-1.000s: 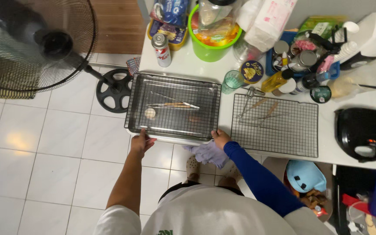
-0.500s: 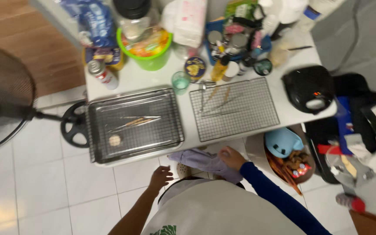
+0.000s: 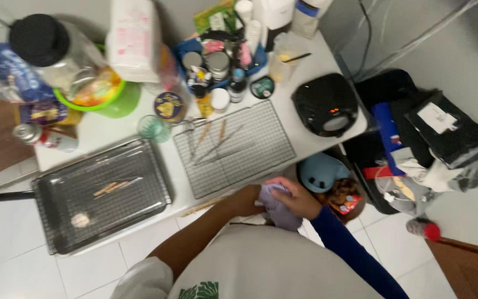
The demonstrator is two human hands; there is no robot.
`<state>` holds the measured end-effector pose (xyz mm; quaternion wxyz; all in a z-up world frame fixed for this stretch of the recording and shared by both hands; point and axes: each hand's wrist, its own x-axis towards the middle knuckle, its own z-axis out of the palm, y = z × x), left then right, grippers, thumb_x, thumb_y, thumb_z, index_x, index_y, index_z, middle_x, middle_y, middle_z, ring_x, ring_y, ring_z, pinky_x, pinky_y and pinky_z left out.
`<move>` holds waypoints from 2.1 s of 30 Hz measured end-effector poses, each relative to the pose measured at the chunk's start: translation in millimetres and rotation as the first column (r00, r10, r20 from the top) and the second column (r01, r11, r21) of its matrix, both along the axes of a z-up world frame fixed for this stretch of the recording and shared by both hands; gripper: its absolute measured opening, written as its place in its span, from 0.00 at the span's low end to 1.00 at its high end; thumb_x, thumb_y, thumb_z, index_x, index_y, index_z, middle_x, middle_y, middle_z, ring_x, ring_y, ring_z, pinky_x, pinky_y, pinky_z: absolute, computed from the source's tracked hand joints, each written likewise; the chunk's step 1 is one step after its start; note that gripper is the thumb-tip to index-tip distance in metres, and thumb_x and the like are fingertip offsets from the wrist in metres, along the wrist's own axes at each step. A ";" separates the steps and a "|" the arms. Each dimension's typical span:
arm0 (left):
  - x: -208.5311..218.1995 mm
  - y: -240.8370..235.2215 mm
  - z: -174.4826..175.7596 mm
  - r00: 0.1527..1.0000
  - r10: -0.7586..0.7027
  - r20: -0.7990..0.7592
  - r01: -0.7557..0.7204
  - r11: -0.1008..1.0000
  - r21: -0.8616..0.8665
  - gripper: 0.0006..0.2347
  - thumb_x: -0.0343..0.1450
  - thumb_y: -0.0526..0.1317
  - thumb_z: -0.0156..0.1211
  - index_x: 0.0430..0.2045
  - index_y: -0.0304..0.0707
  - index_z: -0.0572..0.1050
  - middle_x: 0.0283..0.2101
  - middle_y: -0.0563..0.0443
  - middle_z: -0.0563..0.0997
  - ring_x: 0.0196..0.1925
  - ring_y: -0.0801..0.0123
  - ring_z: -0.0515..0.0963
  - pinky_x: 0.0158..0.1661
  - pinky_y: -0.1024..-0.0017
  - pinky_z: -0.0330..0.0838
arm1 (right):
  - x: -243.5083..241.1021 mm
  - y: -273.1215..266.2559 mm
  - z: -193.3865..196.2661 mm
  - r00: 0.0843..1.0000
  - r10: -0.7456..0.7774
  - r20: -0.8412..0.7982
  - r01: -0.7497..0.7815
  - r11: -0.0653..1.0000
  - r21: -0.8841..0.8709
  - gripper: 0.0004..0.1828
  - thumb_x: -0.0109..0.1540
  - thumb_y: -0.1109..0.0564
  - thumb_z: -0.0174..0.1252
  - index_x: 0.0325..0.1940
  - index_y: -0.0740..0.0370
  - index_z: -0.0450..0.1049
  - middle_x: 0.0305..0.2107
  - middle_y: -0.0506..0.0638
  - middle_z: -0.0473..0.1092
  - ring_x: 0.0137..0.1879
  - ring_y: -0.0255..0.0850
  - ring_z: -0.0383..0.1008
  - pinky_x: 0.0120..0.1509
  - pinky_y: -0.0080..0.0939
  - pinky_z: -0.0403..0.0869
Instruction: The person wipes a metal wire rack with a purple cloth, then plugs in a waffle maker and wipes its interior and exterior surfaces. They also wipe a metal tray and handle a bottle of oil.
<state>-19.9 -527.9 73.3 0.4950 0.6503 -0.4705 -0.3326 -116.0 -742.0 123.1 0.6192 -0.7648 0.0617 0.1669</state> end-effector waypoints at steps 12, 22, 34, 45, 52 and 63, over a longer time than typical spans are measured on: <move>12.8 -150.6 13.6 0.986 0.135 0.093 -0.163 0.862 0.480 0.17 0.66 0.50 0.66 0.31 0.31 0.77 0.30 0.37 0.81 0.34 0.52 0.81 0.37 0.58 0.74 | 60.9 -288.1 -154.5 0.547 -0.758 -0.355 0.792 0.606 -0.073 0.23 0.66 0.50 0.57 0.63 0.61 0.70 0.52 0.55 0.73 0.45 0.45 0.75 0.43 0.45 0.72; 4.1 -180.0 26.1 0.960 0.267 0.086 -0.265 0.764 0.589 0.19 0.62 0.51 0.69 0.24 0.29 0.77 0.25 0.38 0.79 0.29 0.53 0.80 0.33 0.59 0.73 | 85.1 -316.8 -172.6 0.611 -0.707 -0.356 0.721 0.683 -0.118 0.40 0.58 0.49 0.68 0.68 0.63 0.57 0.54 0.58 0.71 0.55 0.48 0.74 0.51 0.50 0.74; -5.4 -191.4 26.9 0.923 0.385 0.022 -0.328 0.754 0.569 0.15 0.62 0.48 0.67 0.31 0.33 0.81 0.31 0.40 0.84 0.34 0.56 0.85 0.40 0.64 0.78 | 125.8 -334.5 -83.0 0.867 0.494 0.057 -0.109 0.301 -0.947 0.12 0.55 0.54 0.66 0.42 0.54 0.80 0.43 0.52 0.70 0.57 0.51 0.70 0.57 0.53 0.68; -1.0 -187.0 42.3 0.842 0.502 -0.199 -0.296 0.737 0.607 0.13 0.62 0.45 0.67 0.36 0.40 0.84 0.31 0.46 0.87 0.33 0.65 0.86 0.38 0.69 0.79 | 214.1 -370.3 21.4 0.803 0.567 0.182 -0.103 0.433 -0.896 0.14 0.61 0.45 0.66 0.44 0.54 0.80 0.40 0.51 0.75 0.52 0.51 0.73 0.56 0.55 0.68; 4.2 -190.4 41.0 0.879 0.462 -0.116 -0.308 0.736 0.603 0.14 0.63 0.44 0.67 0.38 0.38 0.84 0.33 0.45 0.87 0.34 0.64 0.86 0.40 0.69 0.79 | 296.1 -360.7 40.3 0.878 0.224 0.423 0.093 0.786 -0.611 0.27 0.61 0.47 0.67 0.61 0.57 0.71 0.43 0.56 0.77 0.51 0.49 0.80 0.56 0.48 0.75; 0.9 -181.7 49.7 0.838 0.516 -0.176 -0.325 0.732 0.599 0.13 0.63 0.42 0.67 0.39 0.39 0.84 0.33 0.47 0.87 0.35 0.66 0.86 0.41 0.70 0.79 | 309.7 -343.7 46.6 0.666 0.362 0.652 0.355 0.615 -0.704 0.26 0.63 0.51 0.68 0.62 0.64 0.72 0.52 0.62 0.76 0.57 0.57 0.75 0.62 0.62 0.59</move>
